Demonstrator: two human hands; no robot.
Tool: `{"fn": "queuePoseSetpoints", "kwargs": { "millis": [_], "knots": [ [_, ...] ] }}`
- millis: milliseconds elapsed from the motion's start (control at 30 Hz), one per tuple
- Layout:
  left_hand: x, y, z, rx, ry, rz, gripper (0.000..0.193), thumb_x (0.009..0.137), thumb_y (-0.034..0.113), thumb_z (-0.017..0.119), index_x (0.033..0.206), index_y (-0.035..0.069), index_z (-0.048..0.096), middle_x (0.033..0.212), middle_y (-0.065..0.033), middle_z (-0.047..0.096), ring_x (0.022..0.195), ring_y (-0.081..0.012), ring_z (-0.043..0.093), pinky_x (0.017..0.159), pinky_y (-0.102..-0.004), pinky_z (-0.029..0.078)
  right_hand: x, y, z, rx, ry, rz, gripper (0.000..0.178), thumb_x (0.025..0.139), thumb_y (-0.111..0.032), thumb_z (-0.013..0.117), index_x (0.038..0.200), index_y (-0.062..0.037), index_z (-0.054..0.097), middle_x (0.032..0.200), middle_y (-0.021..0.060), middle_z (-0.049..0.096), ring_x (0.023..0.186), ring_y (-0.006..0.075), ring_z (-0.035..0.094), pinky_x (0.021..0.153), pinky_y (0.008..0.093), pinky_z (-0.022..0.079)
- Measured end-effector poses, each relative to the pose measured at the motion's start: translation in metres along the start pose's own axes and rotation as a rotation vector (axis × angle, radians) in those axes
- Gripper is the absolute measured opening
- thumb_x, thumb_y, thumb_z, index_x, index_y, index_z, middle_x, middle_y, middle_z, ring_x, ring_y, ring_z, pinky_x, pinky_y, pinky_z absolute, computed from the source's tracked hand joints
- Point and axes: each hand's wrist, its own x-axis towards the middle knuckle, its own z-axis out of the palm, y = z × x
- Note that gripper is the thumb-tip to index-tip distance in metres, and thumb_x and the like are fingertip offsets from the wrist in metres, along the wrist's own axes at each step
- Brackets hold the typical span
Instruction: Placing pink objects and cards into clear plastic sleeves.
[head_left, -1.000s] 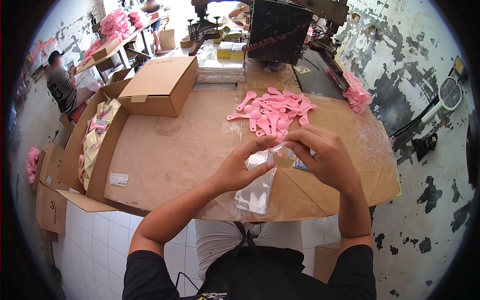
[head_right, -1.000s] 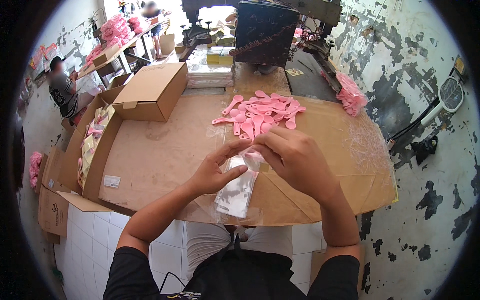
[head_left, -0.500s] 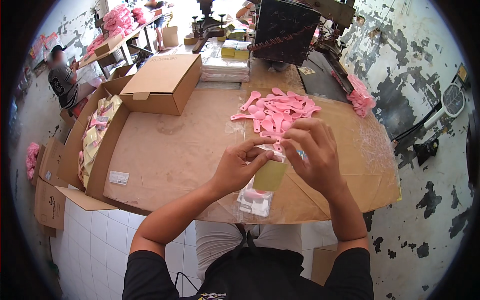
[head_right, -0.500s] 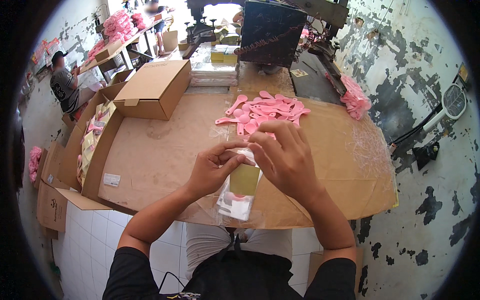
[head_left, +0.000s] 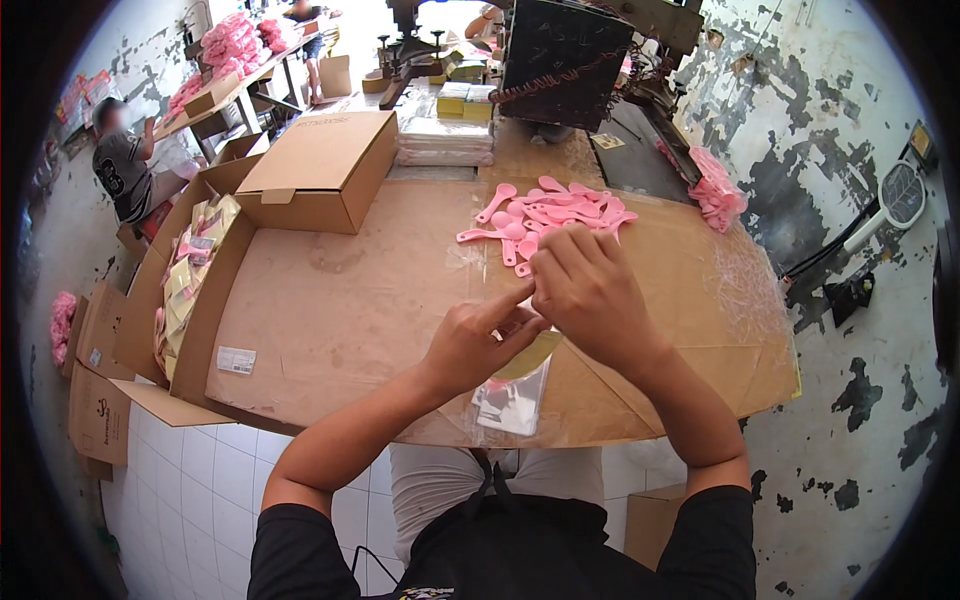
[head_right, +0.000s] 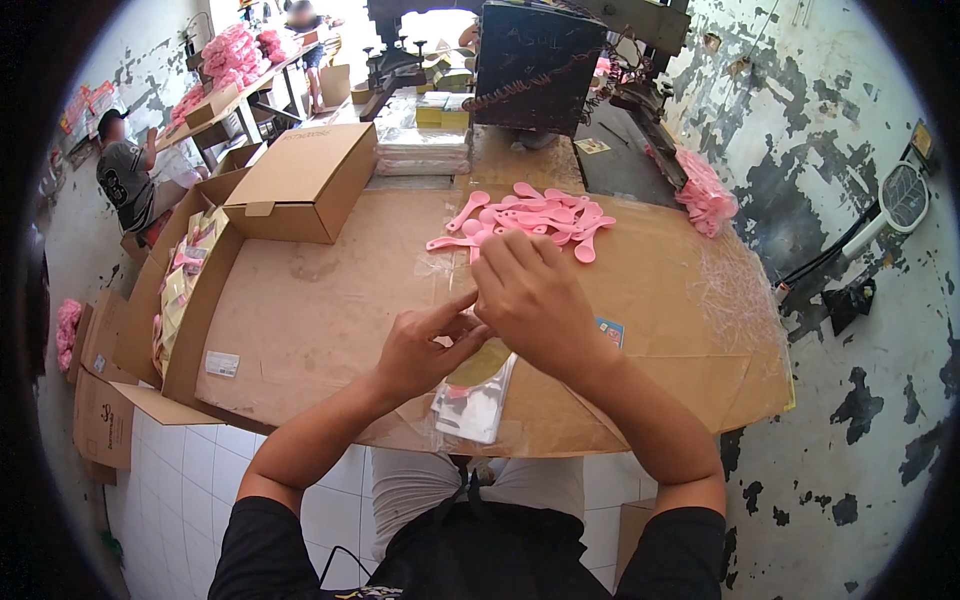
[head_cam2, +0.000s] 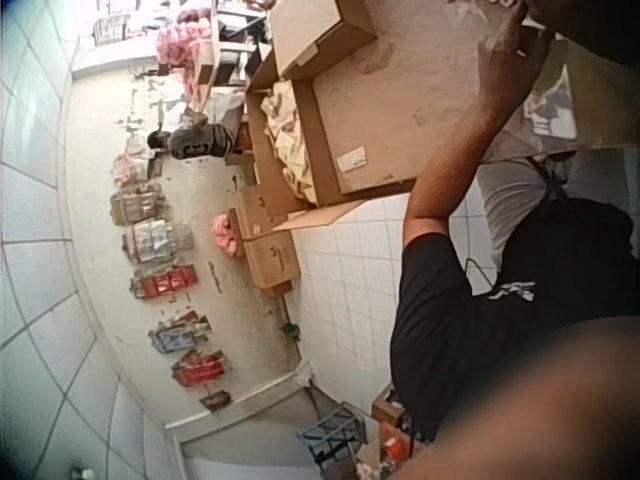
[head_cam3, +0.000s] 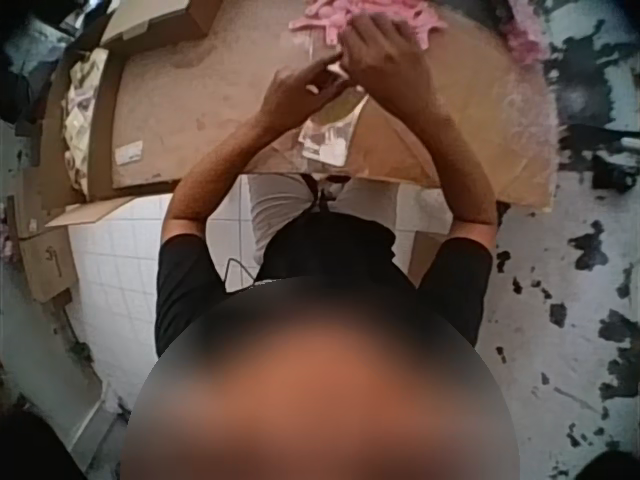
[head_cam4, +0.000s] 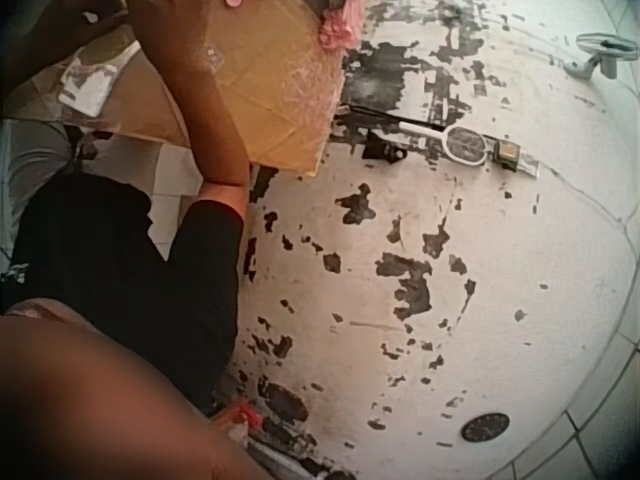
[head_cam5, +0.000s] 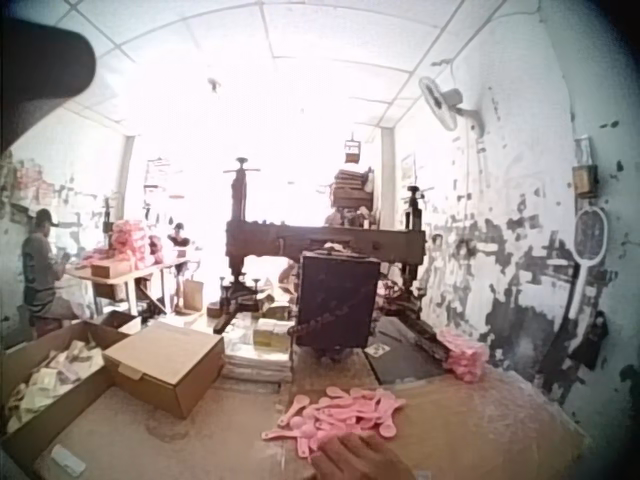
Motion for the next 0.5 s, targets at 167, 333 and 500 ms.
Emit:
{"fn": "queuePoseSetpoints", "kwargs": {
  "millis": [167, 333, 500],
  "knots": [
    [0.003, -0.002, -0.012, -0.110, -0.046, -0.113, 0.046, 0.092, 0.015, 0.074, 0.134, 0.003, 0.060, 0.084, -0.0093, 0.077, 0.072, -0.0150, 0.075, 0.066, -0.0291, 0.057, -0.012, 0.040, -0.012, 0.507, 0.134, 0.384, 0.007, 0.086, -0.007, 0.058, 0.092, -0.0045, 0.058, 0.089, 0.0067, 0.057, 0.089, 0.0166, 0.058, 0.078, 0.0342, 0.045],
    [0.012, -0.003, -0.014, -0.491, -0.033, -0.342, 0.043, 0.097, 0.013, 0.069, 0.135, -0.001, 0.057, 0.096, -0.0095, 0.077, 0.090, -0.0111, 0.072, 0.080, -0.0267, 0.056, -0.106, 0.123, -0.060, 1.523, -0.271, 0.623, 0.011, 0.100, -0.013, 0.053, 0.094, -0.0041, 0.055, 0.067, 0.0006, 0.052, 0.058, 0.0070, 0.053, 0.055, 0.0232, 0.045],
    [0.018, -0.001, -0.011, -0.649, 0.007, -0.379, 0.040, 0.099, 0.012, 0.065, 0.135, -0.004, 0.056, 0.104, -0.0119, 0.076, 0.098, -0.0110, 0.070, 0.087, -0.0244, 0.054, -0.248, 0.230, -0.036, 0.249, -0.171, 1.192, 0.022, 0.097, -0.013, 0.058, 0.116, -0.0011, 0.060, 0.088, 0.0112, 0.070, 0.085, 0.0244, 0.069, 0.079, 0.0354, 0.054]
  ]
}}
